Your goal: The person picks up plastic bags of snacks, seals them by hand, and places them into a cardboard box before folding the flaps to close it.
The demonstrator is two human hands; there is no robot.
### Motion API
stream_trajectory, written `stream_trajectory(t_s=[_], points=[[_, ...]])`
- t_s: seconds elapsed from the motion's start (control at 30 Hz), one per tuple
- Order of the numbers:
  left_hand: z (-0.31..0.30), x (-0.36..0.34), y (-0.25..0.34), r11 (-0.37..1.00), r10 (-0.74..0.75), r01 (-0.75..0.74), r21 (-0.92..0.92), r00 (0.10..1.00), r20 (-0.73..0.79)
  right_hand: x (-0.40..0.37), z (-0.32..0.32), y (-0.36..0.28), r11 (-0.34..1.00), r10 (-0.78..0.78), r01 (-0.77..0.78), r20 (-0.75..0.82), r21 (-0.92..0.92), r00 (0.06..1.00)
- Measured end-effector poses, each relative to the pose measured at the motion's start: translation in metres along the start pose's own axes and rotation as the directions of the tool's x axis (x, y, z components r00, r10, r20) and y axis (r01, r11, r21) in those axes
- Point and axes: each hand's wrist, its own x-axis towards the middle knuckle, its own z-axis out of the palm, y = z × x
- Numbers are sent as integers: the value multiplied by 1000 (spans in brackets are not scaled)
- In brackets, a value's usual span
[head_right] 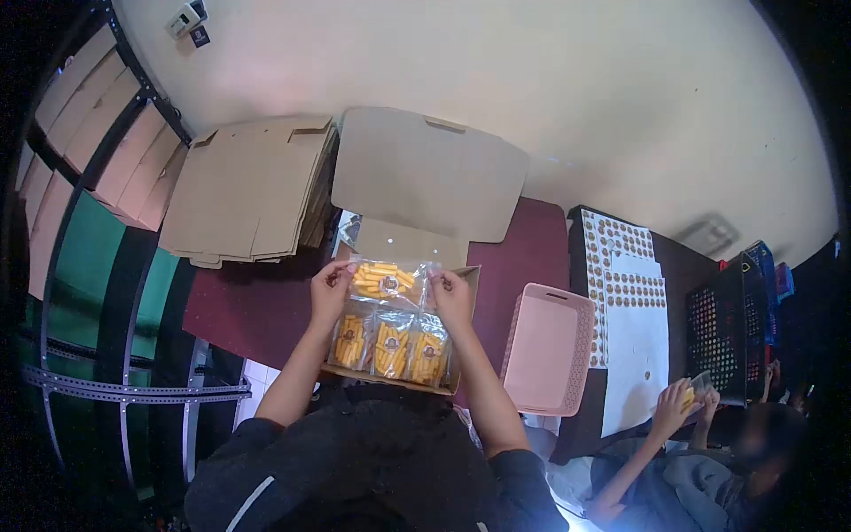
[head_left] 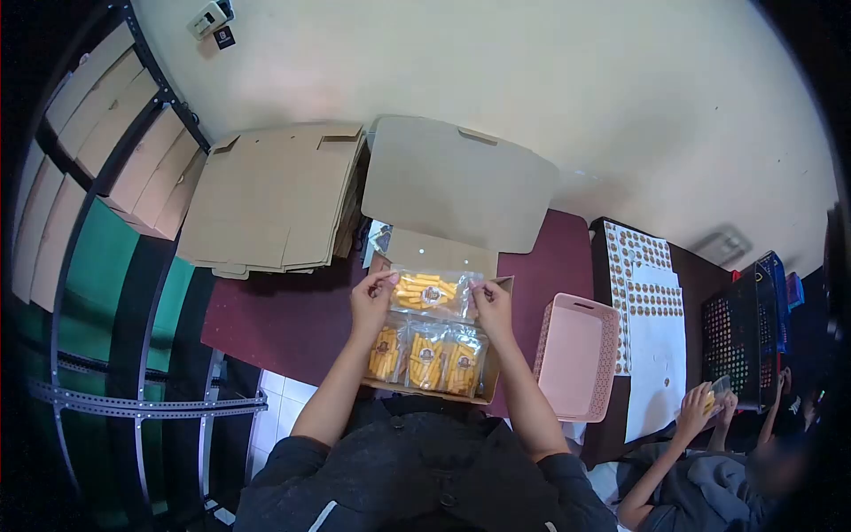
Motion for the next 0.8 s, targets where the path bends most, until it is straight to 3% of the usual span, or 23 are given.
stream_trajectory(t_s=[0.03, 0.1, 0.17, 0.2, 0.3, 0.33, 0.37, 0.43, 0.47, 0.57, 0.63, 0.8], points=[[-2, -1, -7, 998, -61, 61, 30, 998, 15, -2, -1, 5, 995, -22, 24, 26, -100, 999], [-4, 0, -27, 998, -56, 55, 34, 998, 10, -6, 3, 10, 995, 40, -41, -9, -96, 999], [-4, 0, -33, 992, -99, 98, 77, 995, 5, -8, 7, 8, 937, -79, 59, -44, -344, 996], [-4, 0, -31, 976, -44, 47, 214, 999, -17, -5, 7, 13, 916, -90, 59, -58, -397, 994], [-3, 2, -43, 983, -52, 51, 175, 999, 1, -4, 7, 26, 881, -118, 74, -66, -467, 991], [-6, 4, -49, 957, 14, -18, 288, 1000, 16, -3, 8, 32, 868, -146, 89, -80, -489, 986], [-5, 3, -55, 958, 16, -20, 287, 1000, 16, -3, 8, 36, 867, -147, 90, -79, -490, 986], [-5, 1, -63, 989, -122, 116, 86, 991, 63, -4, 8, 39, 854, -193, 132, -69, -504, 979], [-6, 2, -72, 991, -65, 57, 121, 996, 66, -5, 5, 40, 848, -102, 74, -24, -525, 995], [-14, 0, -78, 974, -102, 81, 213, 991, 92, -10, 1, 41, 817, 20, 25, 71, -577, 997], [-16, -1, -75, 965, -149, 121, 231, 983, 105, -9, -1, 51, 784, 0, 81, 130, -615, 991], [-12, 0, -73, 959, -59, 33, 281, 995, 84, -9, 0, 58, 791, 58, 37, 136, -611, 989]])
